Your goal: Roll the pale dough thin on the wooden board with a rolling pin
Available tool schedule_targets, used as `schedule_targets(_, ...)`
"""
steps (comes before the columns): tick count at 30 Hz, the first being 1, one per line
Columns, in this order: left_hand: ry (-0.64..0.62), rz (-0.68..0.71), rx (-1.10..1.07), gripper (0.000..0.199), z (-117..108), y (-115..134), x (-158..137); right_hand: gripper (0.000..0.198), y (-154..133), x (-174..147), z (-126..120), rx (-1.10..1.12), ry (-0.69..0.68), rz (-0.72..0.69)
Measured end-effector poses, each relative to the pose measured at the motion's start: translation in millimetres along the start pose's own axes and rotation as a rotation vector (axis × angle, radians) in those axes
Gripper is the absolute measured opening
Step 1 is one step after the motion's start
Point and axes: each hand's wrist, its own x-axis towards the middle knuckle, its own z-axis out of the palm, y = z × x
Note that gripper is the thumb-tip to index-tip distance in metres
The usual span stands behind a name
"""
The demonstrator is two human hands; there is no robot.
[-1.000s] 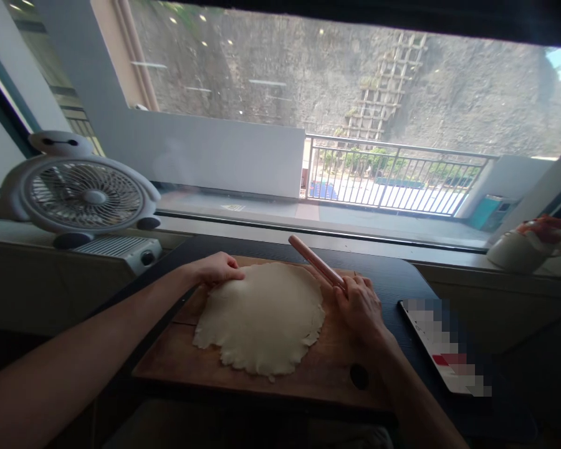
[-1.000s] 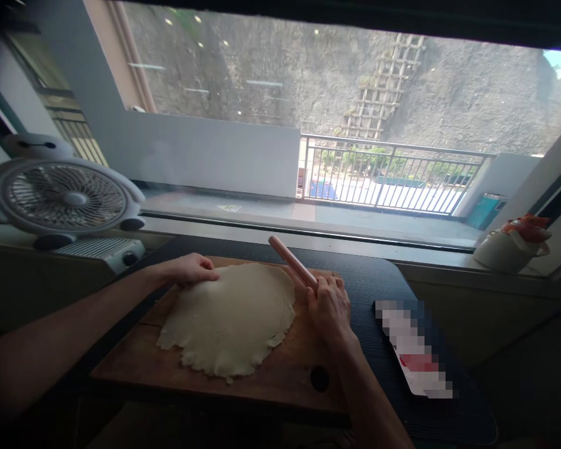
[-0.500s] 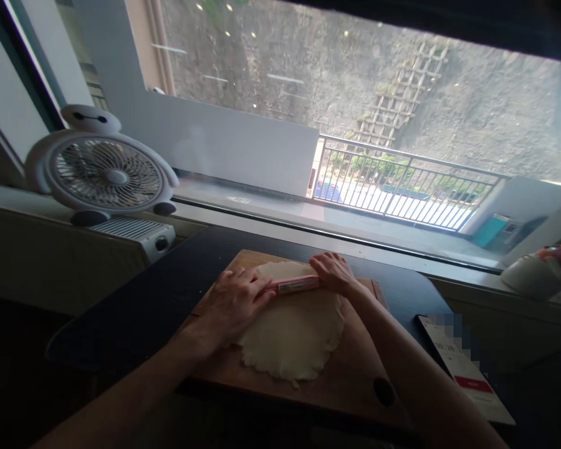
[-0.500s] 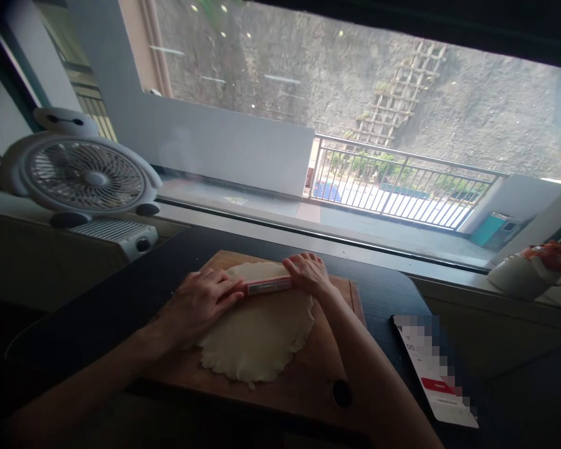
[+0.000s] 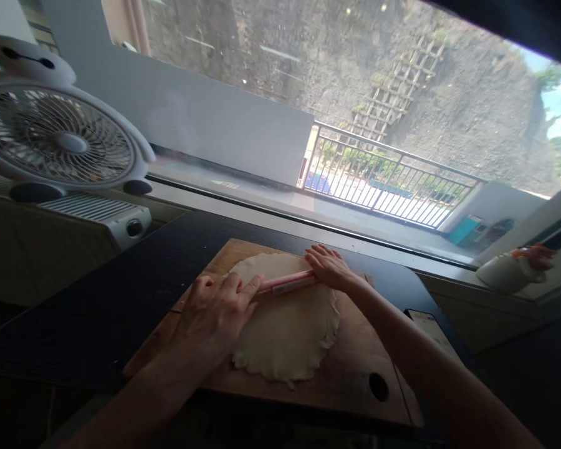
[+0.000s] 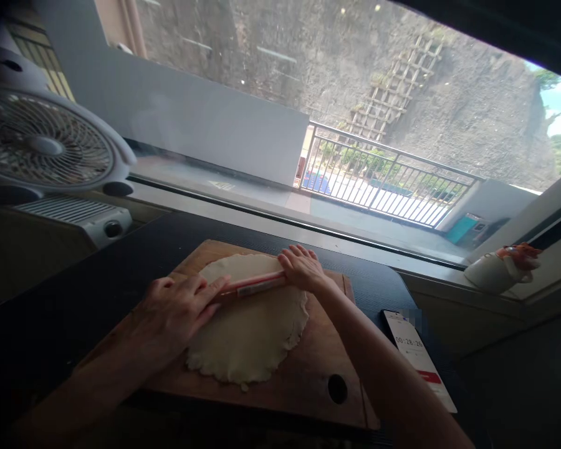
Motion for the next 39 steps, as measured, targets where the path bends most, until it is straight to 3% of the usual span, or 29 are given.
schedule_targets(2,0.009,-0.008,0.017,0.040,-1,-5,1,0.049,-11,26,-1,-0.008,0.032,0.017)
schedule_targets(4,0.004,-0.008,0.033,0.039,-4,-10,-1,0.048,-17,31,1,-0.002,0.046,-0.002)
schedule_targets(6,0.002,0.009,0.034,0.040,-7,-12,-6,0.048,-14,9,5,0.002,0.058,-0.046)
schedule_targets(10,0.009,0.083,-0.026,0.044,-8,-10,-17,0.051,7,-66,12,0.067,0.117,-0.183)
schedule_targets(12,0.002,0.097,-0.049,0.045,-5,-10,-20,0.051,15,-81,9,0.099,0.104,-0.213)
schedule_targets(14,-0.007,0.106,-0.056,0.045,-2,-11,-21,0.050,16,-68,4,0.100,0.034,-0.156)
schedule_targets(16,-0.014,0.123,-0.053,0.044,0,-13,-21,0.049,11,-33,0,0.082,-0.023,-0.029)
schedule_targets(20,0.007,0.115,-0.015,0.040,-5,-13,-19,0.051,0,31,-2,0.064,0.105,0.074)
schedule_targets(23,0.006,0.110,0.022,0.039,-14,-5,-21,0.053,3,23,4,0.062,0.127,0.062)
schedule_targets(27,0.012,0.159,0.029,0.039,-19,6,-27,0.054,16,-37,12,0.023,0.089,-0.018)
schedule_targets(29,0.021,0.167,0.022,0.039,-17,9,-29,0.054,21,-52,13,-0.007,0.100,-0.058)
schedule_targets(31,0.032,0.152,0.019,0.036,-14,7,-28,0.055,21,-42,12,-0.001,0.104,-0.031)
schedule_targets(36,0.049,0.079,0.051,0.036,-6,-2,-23,0.059,6,30,5,0.065,0.149,0.085)
schedule_targets(39,0.036,0.076,0.071,0.037,-7,-4,-26,0.059,4,28,6,0.070,0.162,0.052)
